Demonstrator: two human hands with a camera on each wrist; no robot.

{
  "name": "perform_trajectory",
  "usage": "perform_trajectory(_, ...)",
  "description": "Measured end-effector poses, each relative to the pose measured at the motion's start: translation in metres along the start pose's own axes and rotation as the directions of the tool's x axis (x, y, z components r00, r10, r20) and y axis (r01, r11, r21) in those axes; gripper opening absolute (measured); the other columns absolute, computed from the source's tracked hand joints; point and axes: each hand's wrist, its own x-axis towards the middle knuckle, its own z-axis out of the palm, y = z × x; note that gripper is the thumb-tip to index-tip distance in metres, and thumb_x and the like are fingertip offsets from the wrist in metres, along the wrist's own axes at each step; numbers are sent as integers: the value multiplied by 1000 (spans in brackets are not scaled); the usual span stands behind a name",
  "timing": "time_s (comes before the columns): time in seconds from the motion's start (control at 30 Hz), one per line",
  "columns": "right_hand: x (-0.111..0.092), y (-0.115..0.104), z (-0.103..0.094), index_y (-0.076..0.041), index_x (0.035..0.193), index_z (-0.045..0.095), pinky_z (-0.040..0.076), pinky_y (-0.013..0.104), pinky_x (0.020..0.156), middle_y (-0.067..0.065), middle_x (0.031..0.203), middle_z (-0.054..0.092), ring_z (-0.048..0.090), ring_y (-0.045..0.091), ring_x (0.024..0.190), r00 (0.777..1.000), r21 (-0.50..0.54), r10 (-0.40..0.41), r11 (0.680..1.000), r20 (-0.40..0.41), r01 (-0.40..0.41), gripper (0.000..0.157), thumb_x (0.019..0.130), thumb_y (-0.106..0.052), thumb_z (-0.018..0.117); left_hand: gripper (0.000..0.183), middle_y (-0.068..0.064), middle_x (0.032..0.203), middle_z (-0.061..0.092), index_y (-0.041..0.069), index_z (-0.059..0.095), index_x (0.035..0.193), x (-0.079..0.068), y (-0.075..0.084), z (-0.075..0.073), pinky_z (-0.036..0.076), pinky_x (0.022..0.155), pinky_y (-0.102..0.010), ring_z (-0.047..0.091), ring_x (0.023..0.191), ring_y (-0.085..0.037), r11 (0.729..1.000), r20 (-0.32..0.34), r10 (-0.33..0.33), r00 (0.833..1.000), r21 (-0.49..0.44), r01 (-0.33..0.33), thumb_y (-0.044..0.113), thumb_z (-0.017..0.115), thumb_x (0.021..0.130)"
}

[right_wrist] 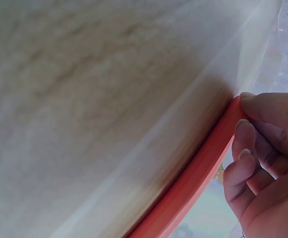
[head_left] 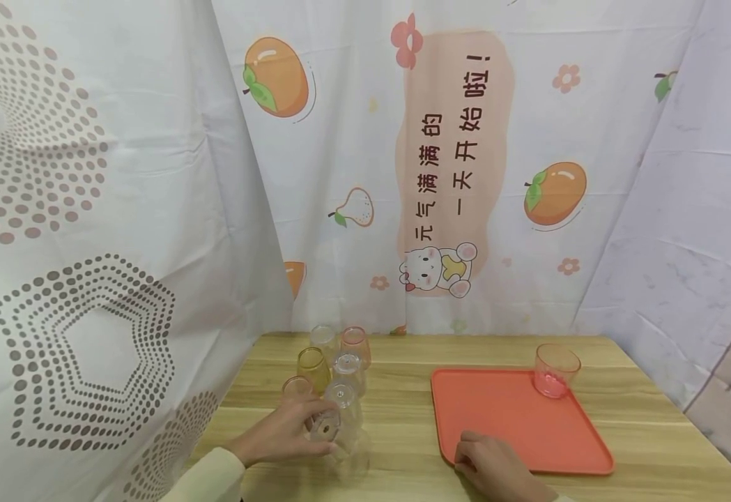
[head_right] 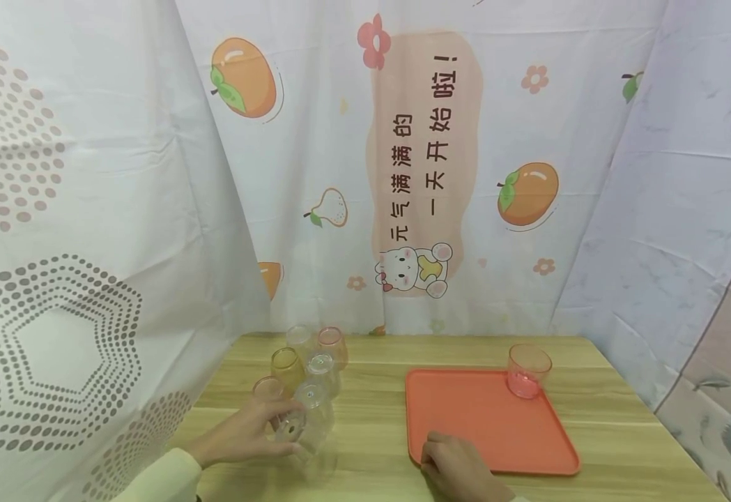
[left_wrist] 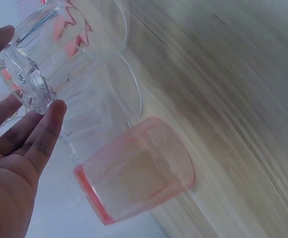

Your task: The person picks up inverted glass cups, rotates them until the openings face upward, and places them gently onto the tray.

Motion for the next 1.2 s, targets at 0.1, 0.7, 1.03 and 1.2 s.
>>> perform_trajectory(0.1, 0, 0, 0, -25, 80, 69, 48, 22, 58, -21, 81, 55, 54, -5, 72, 1000, -6, -4, 1000, -1, 4, 24, 81, -8, 85, 62, 6, 117, 66, 10, 65, 134, 2, 2, 2, 54, 72, -24, 58, 93, -5, 1000, 7, -5, 1000, -14, 6, 50, 78, 88)
perform_trajectory(0.7, 2, -1, -2, -23, 81, 70, 48, 21, 59, -19, 82, 56, 54, -5, 73, 998, -15, 17, 1000, 53, -16, 16, 86, -15, 83, 69, 10, 119, 64, 12, 64, 137, 12, 8, 15, 54, 82, -30, 57, 92, -3, 998, 7, -47, 999, 36, 47, 60, 73, 89)
perform_trajectory(1.03, -1, -1, -7, -22, 83, 73, 49, 22, 60, -19, 83, 56, 54, -5, 74, 998, 5, 21, 1000, 66, -22, 15, 84, -11, 83, 66, 7, 116, 65, 15, 64, 137, 22, 11, 24, 53, 73, -21, 60, 88, -1, 999, -14, -18, 1000, -27, 18, 57, 75, 88)
perform_trajectory(1.2, -2, 1, -11, -21, 86, 75, 49, 23, 62, -19, 84, 58, 55, -5, 76, 996, 43, 28, 999, 85, -32, 12, 86, -12, 82, 63, 8, 115, 64, 17, 64, 136, 27, 14, 26, 54, 73, -22, 60, 89, -1, 1000, -31, -12, 999, -20, 11, 57, 75, 89)
